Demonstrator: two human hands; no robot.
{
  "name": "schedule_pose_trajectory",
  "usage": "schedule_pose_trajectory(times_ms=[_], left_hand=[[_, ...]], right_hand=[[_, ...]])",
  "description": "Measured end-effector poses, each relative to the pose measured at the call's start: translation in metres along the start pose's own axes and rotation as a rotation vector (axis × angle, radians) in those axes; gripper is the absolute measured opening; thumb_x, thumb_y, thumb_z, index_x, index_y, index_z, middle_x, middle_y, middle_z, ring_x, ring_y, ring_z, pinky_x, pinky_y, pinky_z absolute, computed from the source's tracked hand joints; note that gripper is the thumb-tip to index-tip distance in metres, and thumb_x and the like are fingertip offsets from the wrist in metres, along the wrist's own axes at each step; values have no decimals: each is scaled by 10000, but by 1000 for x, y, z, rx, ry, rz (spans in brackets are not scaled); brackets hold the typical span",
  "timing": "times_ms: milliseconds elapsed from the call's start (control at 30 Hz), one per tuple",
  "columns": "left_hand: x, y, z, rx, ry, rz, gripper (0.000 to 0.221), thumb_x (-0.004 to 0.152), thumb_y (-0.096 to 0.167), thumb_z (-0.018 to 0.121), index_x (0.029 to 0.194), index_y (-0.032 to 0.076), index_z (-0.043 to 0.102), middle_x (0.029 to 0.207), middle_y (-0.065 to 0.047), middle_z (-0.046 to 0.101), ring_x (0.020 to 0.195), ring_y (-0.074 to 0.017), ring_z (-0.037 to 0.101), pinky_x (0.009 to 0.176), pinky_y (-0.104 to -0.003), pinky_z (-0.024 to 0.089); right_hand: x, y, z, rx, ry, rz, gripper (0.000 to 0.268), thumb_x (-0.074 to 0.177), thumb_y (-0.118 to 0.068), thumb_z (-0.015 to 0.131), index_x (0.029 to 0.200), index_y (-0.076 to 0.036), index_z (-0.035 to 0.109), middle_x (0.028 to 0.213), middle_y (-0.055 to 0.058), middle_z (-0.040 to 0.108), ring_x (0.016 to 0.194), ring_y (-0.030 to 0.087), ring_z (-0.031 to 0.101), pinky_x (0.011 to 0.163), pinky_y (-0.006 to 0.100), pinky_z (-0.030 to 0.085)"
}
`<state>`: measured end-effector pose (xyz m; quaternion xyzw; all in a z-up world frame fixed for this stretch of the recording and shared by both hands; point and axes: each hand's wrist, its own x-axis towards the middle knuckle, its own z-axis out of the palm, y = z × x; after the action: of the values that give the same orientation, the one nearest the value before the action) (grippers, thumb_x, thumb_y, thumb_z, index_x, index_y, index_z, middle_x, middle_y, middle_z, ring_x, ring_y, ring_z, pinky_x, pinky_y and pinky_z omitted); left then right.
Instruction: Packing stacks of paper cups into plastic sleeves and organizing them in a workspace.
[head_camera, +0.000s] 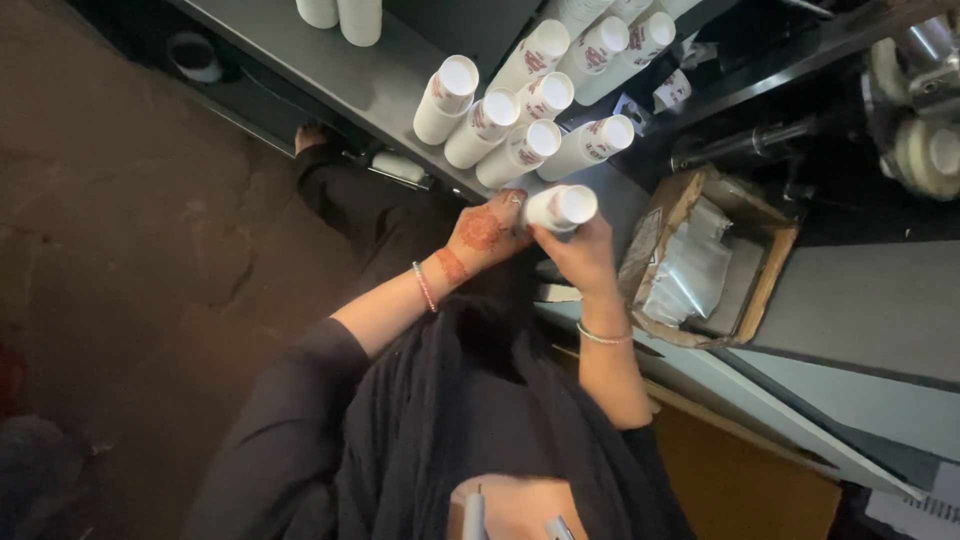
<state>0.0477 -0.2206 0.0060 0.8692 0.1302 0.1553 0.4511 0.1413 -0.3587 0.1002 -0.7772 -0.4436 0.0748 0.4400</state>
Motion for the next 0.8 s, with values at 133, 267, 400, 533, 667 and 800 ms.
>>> schedule_pose_trajectory(times_ms=[133,267,400,533,667,800], left_hand=[[-1,-28,19,27,312,166,407,883,292,770,1172,45,624,1077,-138,698,959,-331,706,764,-439,579],[-6,-19,-9,44,213,-5,195,947,267,713,955,72,724,908,-127,736,885,-340,718,759,-456,564],[0,-6,-33,-92,180,-64,207,897,234,665,982,93,791,847,-160,728,831,-358,718,725,-446,560],[13,-3,-37,-329,110,-121,350,913,376,690,911,37,777,754,-140,738,735,-280,739,701,-381,571],[21,5,-37,-627,-3,-190,497,938,483,669,859,-1,744,688,-79,730,630,-143,717,633,-309,573],[25,11,-35,-657,-10,-185,496,915,481,693,837,-6,739,688,-63,732,613,-112,710,610,-283,572]], right_hand=[[13,30,9,-163,51,189,490,785,-193,907,1182,-15,681,1100,135,767,1010,217,751,874,345,576],[30,38,8,-136,-29,207,435,791,-176,925,1132,5,726,1079,141,783,1021,214,762,908,346,574],[32,55,5,87,-103,225,415,817,-108,886,1156,36,695,1098,118,759,1008,204,703,893,347,559],[29,50,-10,231,-154,391,429,839,-7,824,1233,25,658,1163,95,733,1064,191,704,922,336,585],[39,-16,-29,492,-99,261,567,865,12,794,1379,-12,557,1341,67,640,1191,165,655,969,340,592],[40,-30,-31,434,-82,157,531,904,44,795,1385,11,573,1331,103,653,1204,175,647,1055,321,545]])
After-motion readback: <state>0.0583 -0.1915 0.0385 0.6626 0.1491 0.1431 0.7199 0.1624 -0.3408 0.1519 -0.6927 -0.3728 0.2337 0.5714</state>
